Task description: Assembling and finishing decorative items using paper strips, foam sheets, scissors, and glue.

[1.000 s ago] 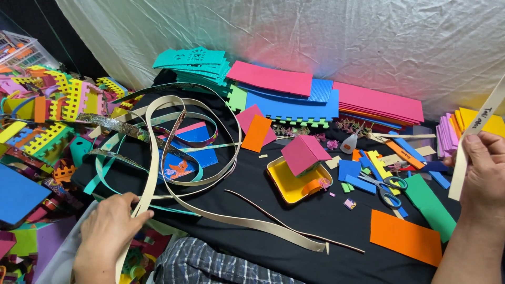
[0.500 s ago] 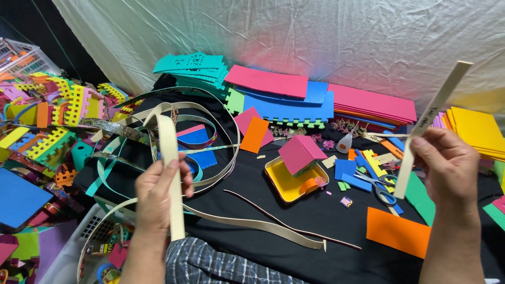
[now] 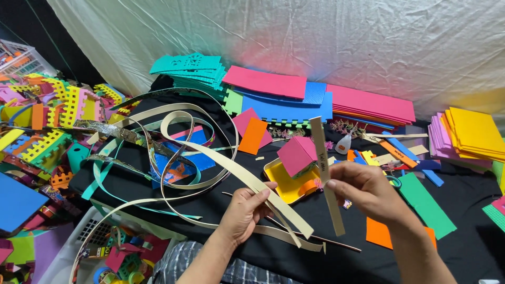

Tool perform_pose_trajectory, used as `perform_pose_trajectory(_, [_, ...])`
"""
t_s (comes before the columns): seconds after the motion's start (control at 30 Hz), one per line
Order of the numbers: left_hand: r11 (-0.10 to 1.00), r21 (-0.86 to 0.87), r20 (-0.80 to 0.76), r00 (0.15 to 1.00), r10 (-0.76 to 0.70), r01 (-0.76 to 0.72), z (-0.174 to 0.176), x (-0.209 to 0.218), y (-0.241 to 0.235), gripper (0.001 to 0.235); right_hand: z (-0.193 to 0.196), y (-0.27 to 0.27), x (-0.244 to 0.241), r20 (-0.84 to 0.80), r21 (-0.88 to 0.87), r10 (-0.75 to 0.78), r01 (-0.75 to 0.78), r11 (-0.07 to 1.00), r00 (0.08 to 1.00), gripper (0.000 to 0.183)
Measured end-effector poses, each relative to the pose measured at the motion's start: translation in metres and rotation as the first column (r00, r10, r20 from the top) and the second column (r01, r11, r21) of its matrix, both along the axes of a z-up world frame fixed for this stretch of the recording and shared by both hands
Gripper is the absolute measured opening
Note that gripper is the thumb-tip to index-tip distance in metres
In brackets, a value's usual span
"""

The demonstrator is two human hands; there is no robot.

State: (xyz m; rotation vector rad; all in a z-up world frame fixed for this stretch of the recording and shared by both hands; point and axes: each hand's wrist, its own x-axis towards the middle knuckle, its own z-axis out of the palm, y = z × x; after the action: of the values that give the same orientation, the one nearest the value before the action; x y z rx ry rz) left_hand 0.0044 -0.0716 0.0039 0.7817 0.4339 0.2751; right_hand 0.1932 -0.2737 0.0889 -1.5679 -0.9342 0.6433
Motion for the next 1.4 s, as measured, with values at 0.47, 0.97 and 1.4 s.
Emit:
perform_pose_trajectory(0.47, [0.986,0.061,0.006,0.987,-0.158,0.157,-0.019,-0.007,-0.006,0.037,-0.023,0.042,-0.032,-0.127,-0.330,0.197,-0.229,0.916,0.972,0.031])
perform_pose_trajectory(0.97, [0.976,0.089,-0.022,0.980,-0.195,0.196,-0.015,-0.008,-0.008,0.050,-0.041,0.049,-0.030,-0.134,-0.311,0.202,-0.235,0.921,0.970,0.024])
perform_pose_trajectory(1.4, [0.953,0.248,0.010,0.983,-0.182,0.174,-0.027,-0.008,-0.007,0.031,-0.039,0.053,-0.036,-0.148,-0.353,0.094,-0.142,0.925,0.984,0.028])
